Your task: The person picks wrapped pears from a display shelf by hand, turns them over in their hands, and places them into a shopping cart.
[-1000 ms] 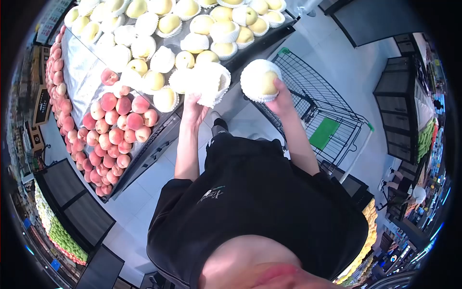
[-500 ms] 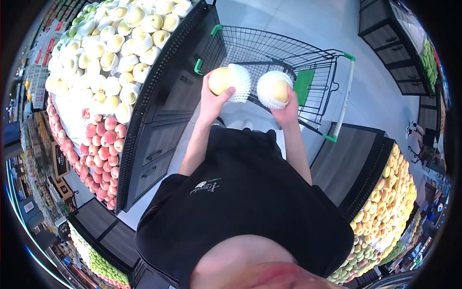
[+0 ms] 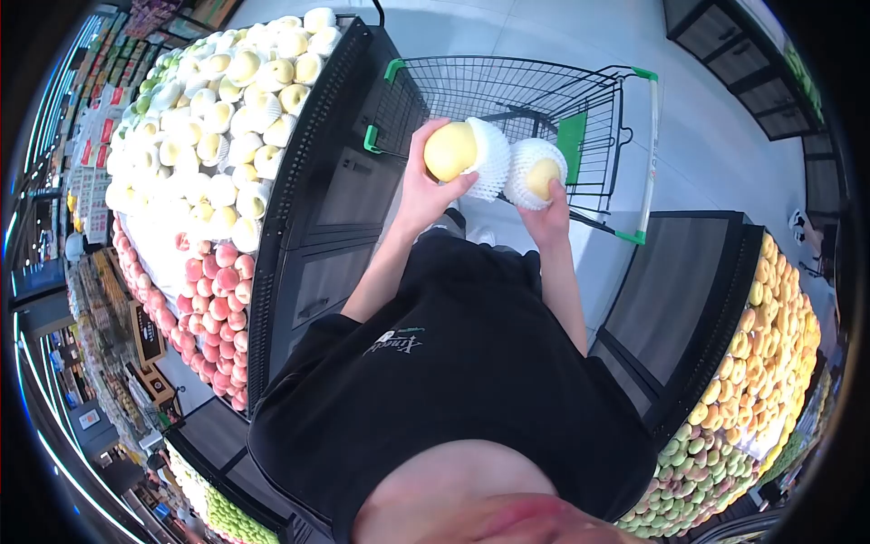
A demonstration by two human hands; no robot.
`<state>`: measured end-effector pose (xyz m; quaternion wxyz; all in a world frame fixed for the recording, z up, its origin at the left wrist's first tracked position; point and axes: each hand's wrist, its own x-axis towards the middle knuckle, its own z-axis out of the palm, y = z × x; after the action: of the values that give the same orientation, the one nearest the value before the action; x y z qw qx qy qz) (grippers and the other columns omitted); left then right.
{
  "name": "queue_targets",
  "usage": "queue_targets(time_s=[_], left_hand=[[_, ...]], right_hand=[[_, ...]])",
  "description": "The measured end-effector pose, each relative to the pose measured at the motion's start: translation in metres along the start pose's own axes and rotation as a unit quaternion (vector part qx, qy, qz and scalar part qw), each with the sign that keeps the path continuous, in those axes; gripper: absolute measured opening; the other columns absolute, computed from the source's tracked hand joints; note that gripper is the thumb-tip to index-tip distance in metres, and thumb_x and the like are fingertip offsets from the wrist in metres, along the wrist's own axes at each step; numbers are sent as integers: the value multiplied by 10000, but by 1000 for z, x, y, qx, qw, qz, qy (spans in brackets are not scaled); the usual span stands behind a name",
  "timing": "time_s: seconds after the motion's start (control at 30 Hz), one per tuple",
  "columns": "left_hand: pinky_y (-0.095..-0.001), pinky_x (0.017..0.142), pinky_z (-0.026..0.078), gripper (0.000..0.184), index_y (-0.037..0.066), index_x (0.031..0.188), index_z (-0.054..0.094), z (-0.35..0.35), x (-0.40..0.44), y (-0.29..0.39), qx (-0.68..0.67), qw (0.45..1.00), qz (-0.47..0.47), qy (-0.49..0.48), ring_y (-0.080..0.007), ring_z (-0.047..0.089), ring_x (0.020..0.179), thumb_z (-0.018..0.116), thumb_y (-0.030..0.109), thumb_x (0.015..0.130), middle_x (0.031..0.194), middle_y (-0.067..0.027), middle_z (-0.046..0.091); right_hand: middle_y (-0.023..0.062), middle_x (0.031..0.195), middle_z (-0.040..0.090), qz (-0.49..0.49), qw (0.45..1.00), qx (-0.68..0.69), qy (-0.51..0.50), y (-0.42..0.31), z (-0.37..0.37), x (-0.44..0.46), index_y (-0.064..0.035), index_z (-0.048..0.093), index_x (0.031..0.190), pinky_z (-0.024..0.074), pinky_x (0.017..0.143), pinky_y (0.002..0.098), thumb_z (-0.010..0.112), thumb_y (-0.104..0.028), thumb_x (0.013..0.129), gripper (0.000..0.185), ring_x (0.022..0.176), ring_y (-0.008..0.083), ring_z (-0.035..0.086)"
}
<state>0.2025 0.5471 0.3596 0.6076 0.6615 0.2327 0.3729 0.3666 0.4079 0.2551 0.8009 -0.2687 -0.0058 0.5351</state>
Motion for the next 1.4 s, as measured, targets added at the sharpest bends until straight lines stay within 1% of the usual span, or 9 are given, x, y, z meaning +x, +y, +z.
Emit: queue_targets(time_s=[0.1,0.17,0.2,0.33,0.47,0.57,0.9,1.2,1.4], left_hand=[[-365,970,499,697,67,1420,384,6,3,-18,-182,980,-82,-4,-213,557,1157,747,126,828,1303,-128,504],[-382,959,515,655,67,1435,374,9,10,-37,-406,896,-180,21,-241,578,1137,694,215,884,1315,-148,515],[-376,891,556,664,49,1441,377,6,12,-52,-458,849,-262,15,-304,609,1106,604,395,922,1320,-181,532],[-337,758,581,662,43,1409,438,-11,22,-89,-625,729,-276,-23,-346,598,975,513,485,921,1287,-165,544],[-362,837,581,691,18,1418,420,-47,30,-118,-560,782,-270,-38,-357,623,1045,549,478,919,1273,-183,568],[-385,904,564,720,18,1431,400,-74,33,-143,-497,810,-308,44,-363,622,1109,596,463,901,1292,-185,568],[-475,1035,503,613,140,1456,321,-177,67,-234,-409,808,-415,84,-316,509,1298,626,296,948,1416,-155,452],[-308,933,501,594,133,1424,385,-123,179,-284,-216,864,-442,-109,-176,554,1159,692,168,917,1290,-85,523],[-314,959,482,650,99,1359,458,-64,197,-377,-37,869,-440,-222,-181,571,1135,805,215,821,1227,-83,575]], right_hand=[[145,1429,501,1,997,79,-14,-8,5,-9,-72,406,1451,432,1070,510,528,-455,961,633,1301,350,496],[145,1402,519,5,992,127,-20,-9,10,-10,-77,423,1435,463,1032,499,536,-470,955,631,1264,363,515],[136,1362,546,14,989,145,6,-8,10,-8,-115,454,1415,472,1007,501,540,-510,945,620,1220,382,551],[142,1395,515,29,981,188,43,-1,8,9,-114,445,1421,457,1028,496,533,-515,951,623,1264,388,512],[158,1436,477,14,991,106,81,13,21,37,-83,400,1448,410,1097,500,524,-462,979,616,1329,371,461],[155,1461,455,34,991,26,124,27,21,57,-74,363,1468,366,1142,509,530,-400,995,598,1356,339,449],[131,1426,498,78,959,-23,271,62,-11,109,-66,411,1433,397,1124,492,554,-348,991,543,1321,308,492],[139,1373,546,35,936,-80,342,37,-75,127,-15,447,1397,415,1116,452,586,-276,982,510,1303,282,514],[145,1314,559,-1,911,-216,350,-6,-159,233,-23,428,1389,484,1032,437,664,-217,938,545,1220,266,573]])
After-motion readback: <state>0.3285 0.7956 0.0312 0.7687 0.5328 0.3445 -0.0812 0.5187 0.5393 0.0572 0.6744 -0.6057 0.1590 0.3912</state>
